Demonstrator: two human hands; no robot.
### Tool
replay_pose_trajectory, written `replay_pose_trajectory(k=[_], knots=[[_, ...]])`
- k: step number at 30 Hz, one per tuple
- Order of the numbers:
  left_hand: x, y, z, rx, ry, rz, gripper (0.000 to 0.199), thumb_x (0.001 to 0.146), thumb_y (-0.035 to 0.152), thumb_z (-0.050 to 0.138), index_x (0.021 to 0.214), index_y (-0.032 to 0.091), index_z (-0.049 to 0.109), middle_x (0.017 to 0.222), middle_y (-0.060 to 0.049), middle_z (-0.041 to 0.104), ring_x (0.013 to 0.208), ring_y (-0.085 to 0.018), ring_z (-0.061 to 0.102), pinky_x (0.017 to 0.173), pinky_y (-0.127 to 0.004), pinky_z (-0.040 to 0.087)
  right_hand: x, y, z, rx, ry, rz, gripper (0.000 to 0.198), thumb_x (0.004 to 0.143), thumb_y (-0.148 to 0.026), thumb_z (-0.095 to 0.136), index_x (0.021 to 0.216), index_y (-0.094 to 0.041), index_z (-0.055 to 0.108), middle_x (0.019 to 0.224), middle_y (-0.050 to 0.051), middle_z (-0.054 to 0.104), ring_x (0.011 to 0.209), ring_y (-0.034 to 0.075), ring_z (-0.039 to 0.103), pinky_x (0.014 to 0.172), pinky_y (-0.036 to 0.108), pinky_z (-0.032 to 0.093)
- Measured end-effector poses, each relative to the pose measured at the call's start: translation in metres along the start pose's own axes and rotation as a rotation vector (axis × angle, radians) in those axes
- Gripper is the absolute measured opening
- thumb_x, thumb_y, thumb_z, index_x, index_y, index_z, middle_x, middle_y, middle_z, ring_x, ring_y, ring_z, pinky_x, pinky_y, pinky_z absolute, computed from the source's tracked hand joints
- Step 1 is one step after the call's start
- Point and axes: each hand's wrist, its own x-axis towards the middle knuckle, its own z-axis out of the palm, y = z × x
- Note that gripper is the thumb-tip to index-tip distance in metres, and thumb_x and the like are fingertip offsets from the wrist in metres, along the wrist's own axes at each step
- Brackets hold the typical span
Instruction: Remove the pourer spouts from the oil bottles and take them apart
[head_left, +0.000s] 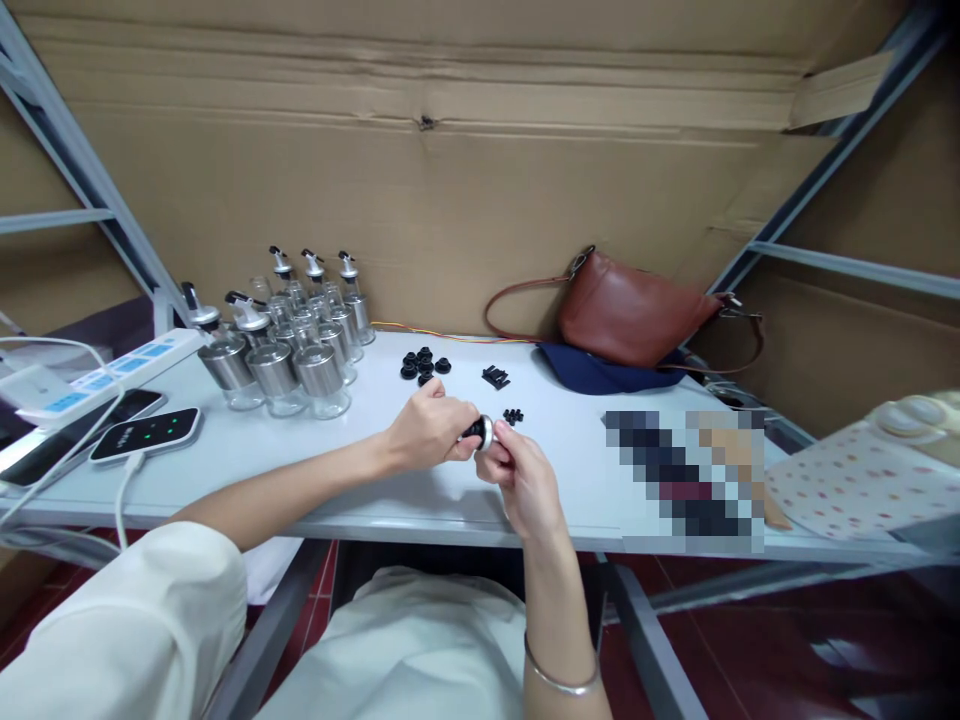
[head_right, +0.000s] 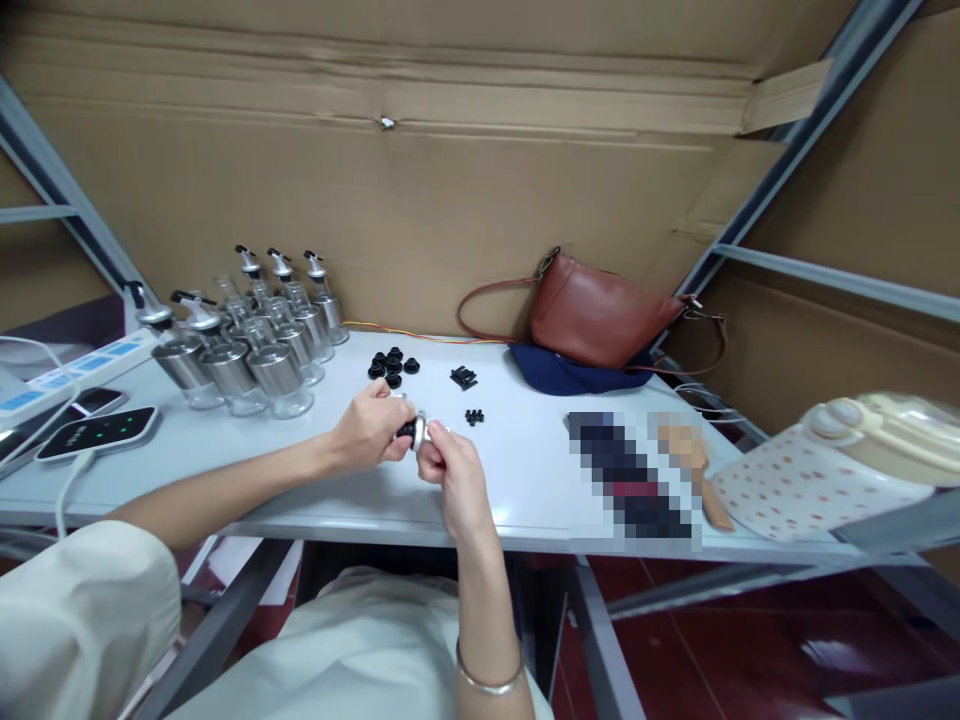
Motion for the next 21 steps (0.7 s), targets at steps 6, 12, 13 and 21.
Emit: replay_pose_trajectory(k=[6, 12, 13, 21], knots=[[0.005, -0.003, -0.002, -0.271, -0.175, -0.335, 0.049, 0.096, 0.042, 0.008, 0.069, 0.02, 0.041, 0.051, 0.002, 0.045, 0.047, -0.013, 0.032, 0.058, -0.029, 0.033, 0.002, 0.008, 0.001, -0.144, 0.006, -0.225, 0.043, 0.084, -0.051, 0.051, 0.058, -0.02, 0.037, 0.055, -0.006, 0.03, 0.049, 0.008, 0.024, 0.048, 0.025, 0.02], [0.012, 0.001, -0.005, -0.787, -0.409, -0.715, 0.042, 0.091, 0.045, 0.018, 0.061, 0.019, 0.033, 0.054, 0.004, 0.037, 0.051, -0.01, 0.035, 0.053, -0.024, 0.03, -0.001, 0.003, -0.015, -0.727, 0.025, -0.466, 0.025, 0.093, -0.035, 0.043, 0.075, -0.02, 0.051, 0.064, -0.002, 0.046, 0.058, 0.012, 0.04, 0.056, 0.025, 0.031], [0.014, 0.001, -0.005, -0.855, -0.426, -0.779, 0.043, 0.09, 0.045, 0.018, 0.06, 0.019, 0.034, 0.053, 0.004, 0.036, 0.05, -0.01, 0.034, 0.052, -0.023, 0.03, -0.001, 0.002, -0.017, -0.815, 0.036, -0.521, 0.024, 0.094, -0.033, 0.042, 0.076, -0.02, 0.052, 0.066, -0.001, 0.049, 0.061, 0.013, 0.042, 0.058, 0.026, 0.033], [0.023, -0.002, -0.014, -1.153, -0.596, -1.043, 0.043, 0.09, 0.035, 0.021, 0.05, 0.02, 0.029, 0.039, 0.006, 0.026, 0.04, -0.007, 0.019, 0.045, -0.023, 0.021, 0.003, 0.003, -0.022, -1.228, 0.076, -0.847, 0.019, 0.096, -0.026, 0.042, 0.089, -0.017, 0.058, 0.072, 0.005, 0.058, 0.068, 0.018, 0.046, 0.064, 0.03, 0.034]])
